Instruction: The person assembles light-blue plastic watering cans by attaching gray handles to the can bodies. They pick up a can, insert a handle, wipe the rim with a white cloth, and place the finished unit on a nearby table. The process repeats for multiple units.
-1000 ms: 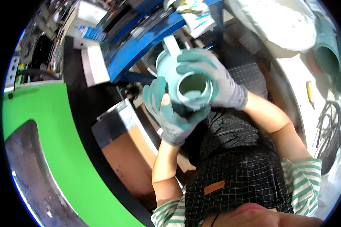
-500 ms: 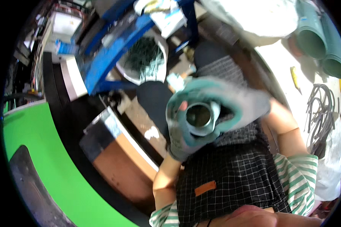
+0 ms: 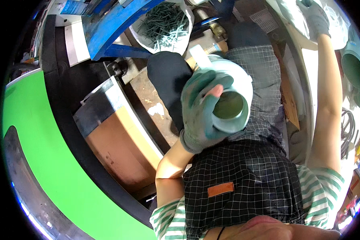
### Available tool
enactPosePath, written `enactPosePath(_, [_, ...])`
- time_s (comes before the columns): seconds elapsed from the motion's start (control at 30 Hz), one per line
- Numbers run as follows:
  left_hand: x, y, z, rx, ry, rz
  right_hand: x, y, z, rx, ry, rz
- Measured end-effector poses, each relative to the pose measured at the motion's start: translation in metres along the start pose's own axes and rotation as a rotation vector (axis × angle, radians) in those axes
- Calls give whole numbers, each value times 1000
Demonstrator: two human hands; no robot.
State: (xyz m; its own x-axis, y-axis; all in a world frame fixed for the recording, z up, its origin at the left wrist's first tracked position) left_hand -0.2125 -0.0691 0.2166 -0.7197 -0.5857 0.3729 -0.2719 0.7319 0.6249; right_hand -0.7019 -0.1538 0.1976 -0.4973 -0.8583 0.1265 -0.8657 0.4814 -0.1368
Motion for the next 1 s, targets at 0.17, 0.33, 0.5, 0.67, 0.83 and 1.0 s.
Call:
enactPosePath(0.17, [56, -9, -53, 233, 105, -80, -31, 35, -39, -96, -143, 164])
enactPosePath(0.33, [56, -38, -81, 64, 288, -115, -25, 18, 6, -176, -262, 90])
enactPosePath(0.5, [61, -33, -67, 288, 170, 109, -43, 26, -19, -247, -245, 131])
enactPosePath(0.67, [49, -31, -66, 328, 212, 113, -41, 26, -11, -355, -248, 118])
enactPosePath(0.83, [43, 8, -60, 114, 75, 31, -53, 44, -25, -313, -113, 34])
enactPosePath(1.0, [11, 0, -16, -109, -189, 32, -50, 58, -27, 163, -3, 114])
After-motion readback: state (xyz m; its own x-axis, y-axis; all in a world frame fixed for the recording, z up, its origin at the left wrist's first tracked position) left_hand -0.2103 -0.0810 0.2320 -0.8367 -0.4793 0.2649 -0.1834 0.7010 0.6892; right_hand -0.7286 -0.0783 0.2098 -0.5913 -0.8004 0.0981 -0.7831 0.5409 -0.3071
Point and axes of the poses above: each hand's wrist, its own x-axis towards the middle knuckle, its own z-axis out of the palm, y = z × x, the point moved 4 cm from there along x, towards the middle knuckle, and after that the axes turned 13 degrees about -y, right-handed, at the moved point
